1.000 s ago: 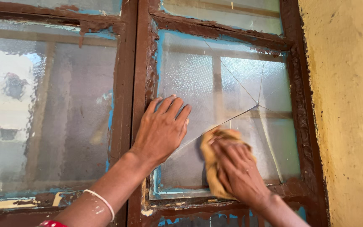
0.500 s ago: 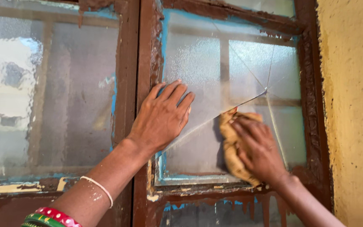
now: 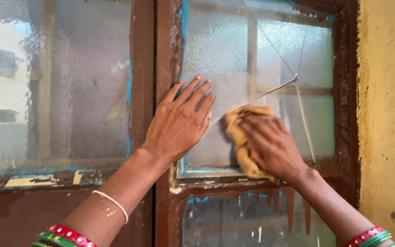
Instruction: The person wipes the glass panes and wooden frames of a window using a cloth, occasionally using a spray bottle.
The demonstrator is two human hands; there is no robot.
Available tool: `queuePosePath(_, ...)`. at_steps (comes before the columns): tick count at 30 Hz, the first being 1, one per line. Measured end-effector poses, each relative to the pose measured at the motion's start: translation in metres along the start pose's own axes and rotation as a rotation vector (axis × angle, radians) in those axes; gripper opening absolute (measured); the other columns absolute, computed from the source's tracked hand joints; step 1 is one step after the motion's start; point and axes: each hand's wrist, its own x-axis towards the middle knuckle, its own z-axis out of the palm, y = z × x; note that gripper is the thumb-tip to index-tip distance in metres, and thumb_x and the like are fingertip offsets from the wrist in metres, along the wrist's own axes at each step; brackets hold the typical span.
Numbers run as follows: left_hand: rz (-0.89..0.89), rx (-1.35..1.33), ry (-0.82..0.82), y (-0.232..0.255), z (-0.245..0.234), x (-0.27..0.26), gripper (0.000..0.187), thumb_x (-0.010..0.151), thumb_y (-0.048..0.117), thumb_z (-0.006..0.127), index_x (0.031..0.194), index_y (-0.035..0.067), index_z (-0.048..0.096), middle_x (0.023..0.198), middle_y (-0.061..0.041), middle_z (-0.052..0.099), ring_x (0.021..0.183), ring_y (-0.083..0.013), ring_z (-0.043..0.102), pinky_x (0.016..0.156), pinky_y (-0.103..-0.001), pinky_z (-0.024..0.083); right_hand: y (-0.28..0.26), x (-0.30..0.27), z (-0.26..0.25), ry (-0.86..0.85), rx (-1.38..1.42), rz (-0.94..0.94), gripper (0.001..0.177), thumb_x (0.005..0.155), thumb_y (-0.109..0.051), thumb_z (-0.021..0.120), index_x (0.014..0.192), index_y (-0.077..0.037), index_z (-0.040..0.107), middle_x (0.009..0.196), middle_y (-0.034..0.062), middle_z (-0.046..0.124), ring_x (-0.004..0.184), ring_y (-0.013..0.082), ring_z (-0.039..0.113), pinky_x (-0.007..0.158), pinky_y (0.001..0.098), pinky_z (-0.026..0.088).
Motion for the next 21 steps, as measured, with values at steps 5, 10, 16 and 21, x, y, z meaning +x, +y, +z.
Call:
queuePosePath(5, -0.005, -0.004, -0.022, 0.005, -0.002, -0.012, 0.041, 0.104, 0.031, 0.046, 0.134, 0.009, 0.064, 0.152, -0.011, 0.052, 0.144, -0.0259, 0.042, 0.121, -0.048, 0.031, -0.048, 0.001, 0.009, 0.100, -0.054, 0.501, 0.059, 0.086, -0.006, 0.064, 0.144, -0.003, 0.055, 0.142, 0.0159, 0.057, 0.132, 0.0335, 0.052, 0.113, 0.0477, 0.040)
queuePosePath(10, -0.018, -0.024, -0.014, 0.006, -0.002, -0.014, 0.042, 0.104, 0.031, 0.045, 0.134, 0.008, 0.063, 0.152, -0.010, 0.052, 0.145, -0.0249, 0.042, 0.121, -0.048, 0.030, -0.105, 0.016, 0.002, 0.024, -0.082, 0.355, 0.053, 0.088, -0.013, 0.067, 0.139, -0.009, 0.055, 0.140, 0.0086, 0.058, 0.133, 0.0269, 0.054, 0.111, 0.0495, 0.038)
queuePosePath(16, -0.027, -0.025, -0.018, 0.009, -0.006, -0.016, 0.043, 0.102, 0.033, 0.047, 0.134, 0.008, 0.063, 0.151, -0.010, 0.053, 0.145, -0.0249, 0.042, 0.121, -0.047, 0.029, -0.070, 0.011, -0.018, -0.183, -0.006, -0.091, 0.069, 0.079, -0.019, 0.065, 0.147, -0.012, 0.052, 0.150, 0.0083, 0.053, 0.140, 0.0273, 0.046, 0.118, 0.0549, 0.026)
queuePosePath(21, -0.143, -0.016, -0.027, 0.038, -0.005, -0.019, 0.046, 0.098, 0.034, 0.049, 0.135, 0.010, 0.061, 0.150, -0.014, 0.050, 0.143, -0.0299, 0.038, 0.120, -0.056, 0.022, -0.032, -0.021, -0.024, 0.025, 0.165, 0.391, 0.057, 0.093, -0.013, 0.058, 0.149, -0.006, 0.047, 0.149, 0.0149, 0.052, 0.140, 0.0331, 0.046, 0.115, 0.0476, 0.034)
